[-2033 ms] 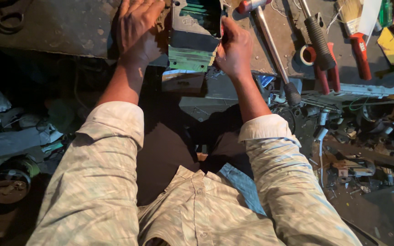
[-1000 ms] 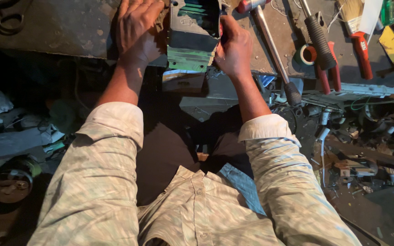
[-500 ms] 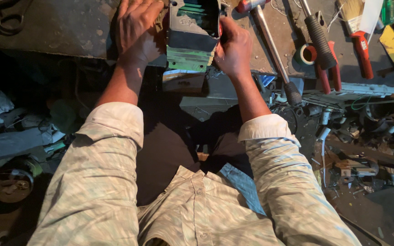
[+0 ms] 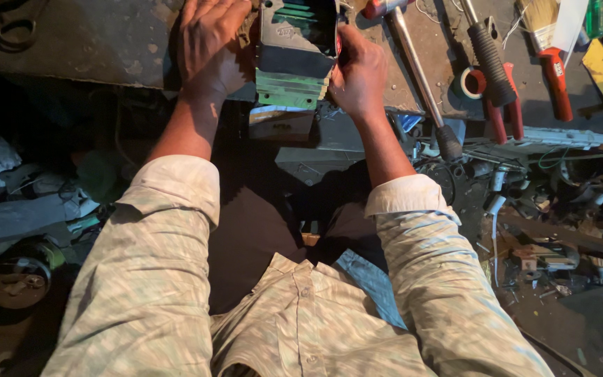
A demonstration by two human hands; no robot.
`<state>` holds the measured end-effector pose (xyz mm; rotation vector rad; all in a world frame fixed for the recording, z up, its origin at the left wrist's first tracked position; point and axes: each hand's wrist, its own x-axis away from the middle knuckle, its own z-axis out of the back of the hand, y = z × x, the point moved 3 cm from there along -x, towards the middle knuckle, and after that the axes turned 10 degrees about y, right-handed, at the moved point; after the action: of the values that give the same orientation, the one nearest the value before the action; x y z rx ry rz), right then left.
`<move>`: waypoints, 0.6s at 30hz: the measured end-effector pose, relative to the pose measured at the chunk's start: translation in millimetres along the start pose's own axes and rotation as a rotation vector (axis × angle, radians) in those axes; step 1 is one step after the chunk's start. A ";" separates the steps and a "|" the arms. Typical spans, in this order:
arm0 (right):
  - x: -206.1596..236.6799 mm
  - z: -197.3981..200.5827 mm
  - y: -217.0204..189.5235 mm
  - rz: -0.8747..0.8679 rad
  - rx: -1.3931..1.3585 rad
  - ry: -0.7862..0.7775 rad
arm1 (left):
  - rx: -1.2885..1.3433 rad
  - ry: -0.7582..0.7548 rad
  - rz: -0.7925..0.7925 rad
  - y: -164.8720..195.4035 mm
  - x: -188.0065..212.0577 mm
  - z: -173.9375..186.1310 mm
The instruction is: The person fits a stack of green ridged pads into a metal frame on a cluttered workbench, pressing and aligning the pads by hand. They then place a metal box over the pad stack and work it into position, adjusting the assembly with both hands.
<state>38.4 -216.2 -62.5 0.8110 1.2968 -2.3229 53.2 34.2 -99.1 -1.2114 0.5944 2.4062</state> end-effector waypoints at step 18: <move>-0.5 -0.7 -3.3 -0.002 -0.045 -0.014 | -0.007 0.016 -0.026 -1.3 0.8 -2.5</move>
<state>37.2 -213.9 -60.3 0.7784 1.3402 -2.2881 55.1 34.0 -101.4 -1.2353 0.5713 2.3808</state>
